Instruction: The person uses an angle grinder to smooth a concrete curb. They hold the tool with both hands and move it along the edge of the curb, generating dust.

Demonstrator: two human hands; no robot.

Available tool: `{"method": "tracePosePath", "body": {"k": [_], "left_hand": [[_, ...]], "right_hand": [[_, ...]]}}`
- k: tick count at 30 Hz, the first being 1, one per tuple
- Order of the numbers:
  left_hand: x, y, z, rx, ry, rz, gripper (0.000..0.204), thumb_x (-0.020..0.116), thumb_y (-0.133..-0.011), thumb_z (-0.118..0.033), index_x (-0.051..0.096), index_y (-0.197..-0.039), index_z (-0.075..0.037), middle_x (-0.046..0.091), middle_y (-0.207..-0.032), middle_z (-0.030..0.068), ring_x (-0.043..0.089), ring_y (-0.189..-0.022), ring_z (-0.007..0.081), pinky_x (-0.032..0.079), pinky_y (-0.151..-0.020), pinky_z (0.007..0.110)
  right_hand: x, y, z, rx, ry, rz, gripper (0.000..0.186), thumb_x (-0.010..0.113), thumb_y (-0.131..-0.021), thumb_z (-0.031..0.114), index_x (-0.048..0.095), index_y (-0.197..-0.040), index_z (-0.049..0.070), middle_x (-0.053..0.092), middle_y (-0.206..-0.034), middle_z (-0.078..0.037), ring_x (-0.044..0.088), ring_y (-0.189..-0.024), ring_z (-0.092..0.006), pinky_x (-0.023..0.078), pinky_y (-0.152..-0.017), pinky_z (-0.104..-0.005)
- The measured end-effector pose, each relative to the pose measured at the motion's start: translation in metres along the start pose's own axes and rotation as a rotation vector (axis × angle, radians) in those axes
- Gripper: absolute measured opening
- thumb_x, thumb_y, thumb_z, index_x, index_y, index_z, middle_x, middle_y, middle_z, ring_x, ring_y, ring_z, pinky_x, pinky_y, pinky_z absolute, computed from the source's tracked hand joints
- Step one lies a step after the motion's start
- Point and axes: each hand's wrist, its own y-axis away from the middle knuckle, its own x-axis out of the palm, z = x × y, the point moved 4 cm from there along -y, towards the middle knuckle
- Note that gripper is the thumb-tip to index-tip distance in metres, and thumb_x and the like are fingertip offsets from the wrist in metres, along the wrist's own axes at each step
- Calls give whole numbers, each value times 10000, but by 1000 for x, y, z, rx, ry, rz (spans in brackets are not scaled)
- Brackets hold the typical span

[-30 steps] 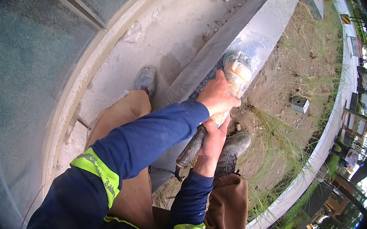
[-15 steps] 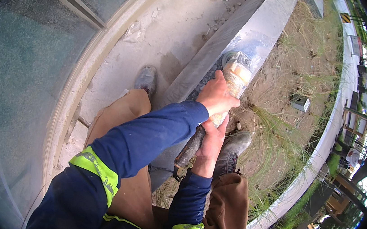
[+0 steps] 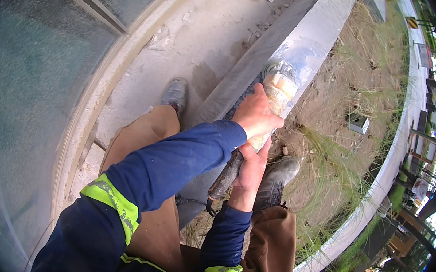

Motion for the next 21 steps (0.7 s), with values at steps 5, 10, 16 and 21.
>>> {"method": "tracePosePath", "body": {"k": [5, 10, 16, 21], "left_hand": [[4, 2, 2, -4, 29, 18, 782, 837, -708, -227, 373, -1244, 102, 658, -1120, 345, 688, -1069, 455, 552, -949, 469], [11, 2, 7, 15, 22, 13, 793, 835, -707, -251, 365, -1250, 86, 658, -1126, 340, 684, -1081, 453, 541, -966, 463], [7, 3, 5, 20, 54, 11, 792, 833, -702, -238, 366, -1243, 102, 651, -1114, 354, 679, -1068, 472, 536, -972, 471], [8, 3, 5, 28, 101, -24, 797, 835, -687, -229, 362, -1234, 107, 655, -1110, 350, 681, -1073, 468, 538, -970, 469]], "right_hand": [[0, 4, 2, -17, -5, 7, 848, 646, -842, 15, 244, -1585, 85, 659, -885, -130, 635, -589, -208, 534, -514, -339], [-2, 6, 2, -38, -8, 11, 815, 647, -847, 19, 269, -1567, 72, 656, -887, -136, 637, -594, -213, 531, -519, -337], [2, 8, 3, -43, 8, -21, 807, 656, -846, 23, 278, -1557, 67, 657, -901, -138, 633, -595, -213, 528, -519, -336], [-2, 5, 7, -37, 39, -7, 835, 665, -842, 24, 265, -1573, 70, 658, -900, -133, 635, -596, -213, 527, -516, -334]]}}
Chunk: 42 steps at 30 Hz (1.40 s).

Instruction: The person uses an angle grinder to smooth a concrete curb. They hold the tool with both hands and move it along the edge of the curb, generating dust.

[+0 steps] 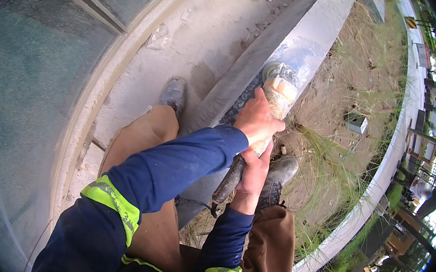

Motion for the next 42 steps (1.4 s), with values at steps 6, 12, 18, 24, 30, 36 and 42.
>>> {"method": "tracePosePath", "body": {"k": [6, 12, 18, 24, 30, 36, 42], "left_hand": [[4, -8, -9, -16, -68, 38, 793, 830, -682, -214, 358, -1233, 106, 661, -1109, 347, 690, -1054, 466, 548, -955, 460], [7, -19, -16, -11, -60, 38, 813, 824, -694, -215, 353, -1259, 130, 659, -1097, 355, 691, -1046, 469, 551, -947, 461], [12, -28, -16, 16, -43, 22, 834, 831, -712, -263, 337, -1268, 116, 663, -1100, 354, 698, -1064, 440, 541, -958, 452], [17, -33, -12, 36, -101, -18, 830, 839, -732, -270, 334, -1258, 128, 658, -1103, 353, 696, -1063, 444, 541, -963, 445], [17, -32, -15, 60, -131, 9, 814, 848, -743, -268, 340, -1245, 122, 635, -1152, 362, 675, -1113, 438, 529, -983, 438], [18, -20, -12, 7, -94, 29, 785, 835, -711, -255, 363, -1232, 96, 591, -1159, 376, 652, -1078, 498, 540, -965, 496], [19, -3, -6, 21, -39, -27, 763, 811, -734, -252, 354, -1241, 87, 566, -1192, 379, 630, -1107, 511, 518, -995, 505]], "right_hand": [[2, -7, 2, -17, -29, -7, 839, 674, -836, 27, 271, -1570, 63, 662, -900, -132, 643, -599, -216, 529, -511, -336], [-1, -20, 7, -24, -7, -23, 830, 663, -835, 23, 282, -1570, 78, 668, -883, -125, 645, -588, -213, 533, -505, -337], [0, -30, 13, -26, -45, -34, 775, 648, -832, 4, 326, -1533, 71, 661, -934, -119, 652, -598, -212, 549, -514, -342], [-11, -38, 17, 19, -51, 85, 658, 612, -845, -7, 385, -1460, 57, 640, -891, -122, 641, -574, -219, 555, -499, -347], [-9, -34, 16, 11, -62, 40, 657, 633, -838, 4, 389, -1445, 57, 641, -890, -118, 635, -567, -212, 547, -498, -340], [-12, -22, 13, 28, -24, 15, 673, 645, -817, 3, 394, -1439, 64, 645, -887, -116, 631, -563, -212, 539, -503, -331], [-18, -9, 9, 62, -29, 7, 705, 630, -810, -6, 373, -1463, 67, 663, -898, -133, 643, -577, -223, 537, -507, -336]]}}
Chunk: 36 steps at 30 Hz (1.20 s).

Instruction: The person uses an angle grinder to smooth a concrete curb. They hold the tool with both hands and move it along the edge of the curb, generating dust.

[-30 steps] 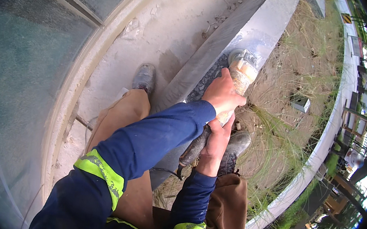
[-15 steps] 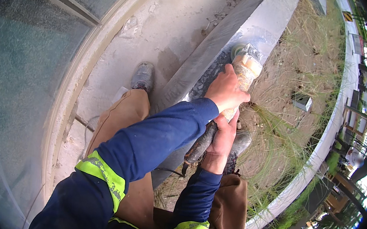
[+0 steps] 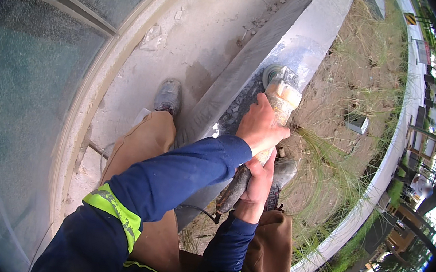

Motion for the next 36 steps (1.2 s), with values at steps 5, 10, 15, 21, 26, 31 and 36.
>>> {"method": "tracePosePath", "body": {"k": [5, 10, 15, 21, 26, 31, 36], "left_hand": [[-2, -2, -5, -68, -8, 26, 799, 849, -740, -256, 360, -1239, 131, 607, -1195, 355, 653, -1131, 457, 524, -972, 459], [-2, -21, -8, -26, 20, -25, 744, 851, -729, -257, 382, -1178, 103, 629, -1151, 345, 675, -1086, 445, 535, -949, 458], [-5, -37, -17, -17, 73, 74, 793, 846, -743, -278, 365, -1250, 97, 640, -1166, 345, 681, -1099, 422, 536, -955, 443], [-3, -53, -13, 52, 131, 98, 951, 837, -764, -294, 276, -1432, 84, 662, -1184, 327, 698, -1085, 413, 543, -958, 419], [-7, -48, -13, 35, 110, 93, 887, 841, -760, -282, 314, -1362, 101, 654, -1173, 339, 693, -1089, 427, 545, -956, 433], [-8, -25, -11, -13, 58, 46, 775, 847, -750, -263, 363, -1231, 106, 653, -1129, 343, 688, -1085, 440, 544, -949, 457], [-4, -4, -7, -94, 38, 105, 719, 822, -756, -229, 375, -1213, 100, 652, -1125, 347, 691, -1075, 444, 545, -948, 460]], "right_hand": [[4, -1, 4, -24, -11, -2, 697, 632, -810, -9, 381, -1457, 58, 662, -884, -131, 641, -572, -219, 536, -504, -335], [7, -15, 11, -45, 12, 3, 670, 631, -814, -6, 396, -1439, 49, 659, -886, -128, 640, -565, -218, 541, -503, -341], [6, -39, 19, -36, 14, 50, 633, 647, -835, 12, 411, -1421, 53, 654, -901, -119, 646, -567, -215, 549, -493, -337], [11, -60, 30, -35, 49, 60, 619, 657, -851, 36, 409, -1418, 47, 652, -905, -104, 648, -564, -198, 554, -480, -314], [13, -54, 27, -21, 59, 66, 646, 669, -837, 43, 405, -1427, 45, 653, -908, -114, 647, -569, -205, 550, -481, -323], [13, -24, 15, -21, 1, 45, 633, 654, -836, 18, 407, -1418, 44, 654, -904, -128, 645, -569, -220, 546, -491, -335], [7, -2, 8, -19, -9, -2, 629, 650, -829, 6, 410, -1410, 46, 658, -902, -134, 647, -573, -222, 541, -490, -339]]}}
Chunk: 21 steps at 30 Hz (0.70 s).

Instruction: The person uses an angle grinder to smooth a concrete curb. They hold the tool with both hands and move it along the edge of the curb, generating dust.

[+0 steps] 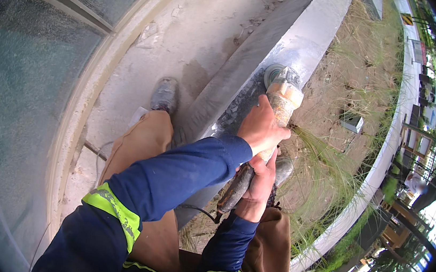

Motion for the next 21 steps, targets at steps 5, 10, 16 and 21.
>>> {"method": "tracePosePath", "body": {"k": [5, 10, 16, 21], "left_hand": [[6, 6, 7, 29, 35, -41, 711, 812, -756, -230, 371, -1206, 100, 662, -1092, 340, 703, -1037, 441, 555, -925, 460], [-1, 2, 0, 18, 61, -56, 711, 815, -748, -249, 376, -1199, 82, 670, -1075, 329, 713, -1006, 428, 566, -903, 449], [-2, 1, 0, -14, 57, -60, 716, 814, -745, -261, 373, -1204, 65, 676, -1086, 324, 720, -1001, 419, 572, -894, 440], [2, -4, -1, -30, 58, -11, 744, 814, -738, -262, 367, -1233, 66, 679, -1091, 317, 719, -1005, 419, 569, -896, 444]], "right_hand": [[-9, 4, -3, 5, -9, 32, 672, 657, -820, 2, 396, -1437, 47, 663, -908, -137, 645, -575, -220, 537, -492, -336], [-7, -5, 3, 20, 95, 19, 746, 671, -812, -8, 369, -1492, 48, 663, -906, -127, 641, -581, -209, 534, -502, -332], [-7, -5, 4, 11, 120, 29, 782, 684, -811, -6, 355, -1519, 49, 670, -921, -122, 638, -585, -200, 524, -504, -323], [-7, -6, 2, -21, 93, -22, 809, 693, -809, -2, 342, -1535, 51, 676, -914, -122, 636, -584, -189, 513, -489, -310]]}}
